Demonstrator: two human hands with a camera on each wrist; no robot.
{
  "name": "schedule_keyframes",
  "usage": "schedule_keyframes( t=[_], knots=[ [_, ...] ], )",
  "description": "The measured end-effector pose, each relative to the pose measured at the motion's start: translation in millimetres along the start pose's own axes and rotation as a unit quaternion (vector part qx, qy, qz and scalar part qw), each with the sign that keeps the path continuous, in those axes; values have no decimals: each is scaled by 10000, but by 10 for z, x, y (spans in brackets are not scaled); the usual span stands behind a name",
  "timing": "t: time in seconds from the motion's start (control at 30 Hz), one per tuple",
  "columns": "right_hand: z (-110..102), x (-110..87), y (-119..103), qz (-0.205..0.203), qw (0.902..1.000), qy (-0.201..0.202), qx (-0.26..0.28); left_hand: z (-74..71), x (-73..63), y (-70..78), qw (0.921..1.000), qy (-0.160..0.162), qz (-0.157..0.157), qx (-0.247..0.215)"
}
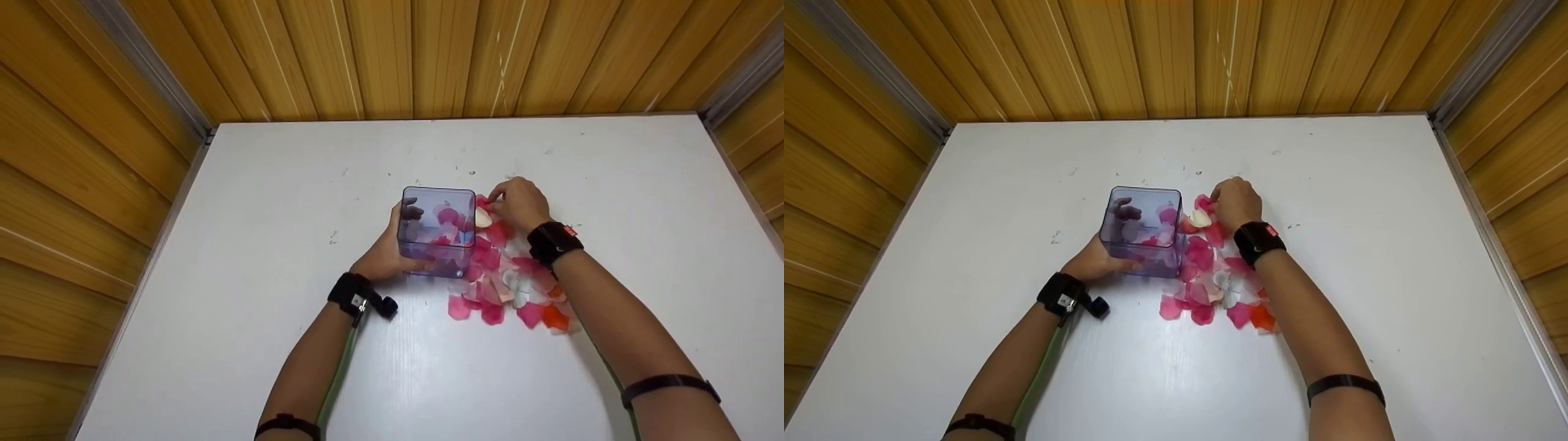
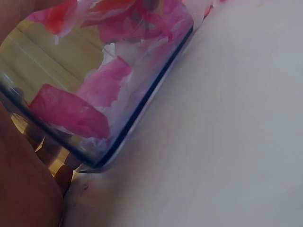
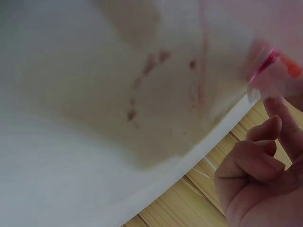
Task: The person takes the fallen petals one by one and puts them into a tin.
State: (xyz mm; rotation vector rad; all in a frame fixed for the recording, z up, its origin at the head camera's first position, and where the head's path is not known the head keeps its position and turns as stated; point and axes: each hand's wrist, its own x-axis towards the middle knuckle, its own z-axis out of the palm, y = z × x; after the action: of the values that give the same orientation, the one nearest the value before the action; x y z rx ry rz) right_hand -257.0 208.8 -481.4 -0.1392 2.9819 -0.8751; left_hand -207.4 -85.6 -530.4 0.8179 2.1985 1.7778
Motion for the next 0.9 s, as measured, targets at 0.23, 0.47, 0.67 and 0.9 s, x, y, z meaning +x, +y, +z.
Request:
schedule_keyframes(
  t=[0.23,0.47,0.67,0.9],
  knots=[
    [-152,-129,-28,-71,9982,440,395,4,10,0,9999,-101,34,-25],
    [-394,-346,-256,-649,9913,1000,562,-20,8,-1,9999,-47,27,-89],
    [-429,-507,-366,-1013,9858,1121,732,-22,-5,-10,9999,-39,5,-110],
    [-413,-698,-594,-1355,9718,1364,1366,-12,0,-5,9999,-29,-44,-118]
  ],
)
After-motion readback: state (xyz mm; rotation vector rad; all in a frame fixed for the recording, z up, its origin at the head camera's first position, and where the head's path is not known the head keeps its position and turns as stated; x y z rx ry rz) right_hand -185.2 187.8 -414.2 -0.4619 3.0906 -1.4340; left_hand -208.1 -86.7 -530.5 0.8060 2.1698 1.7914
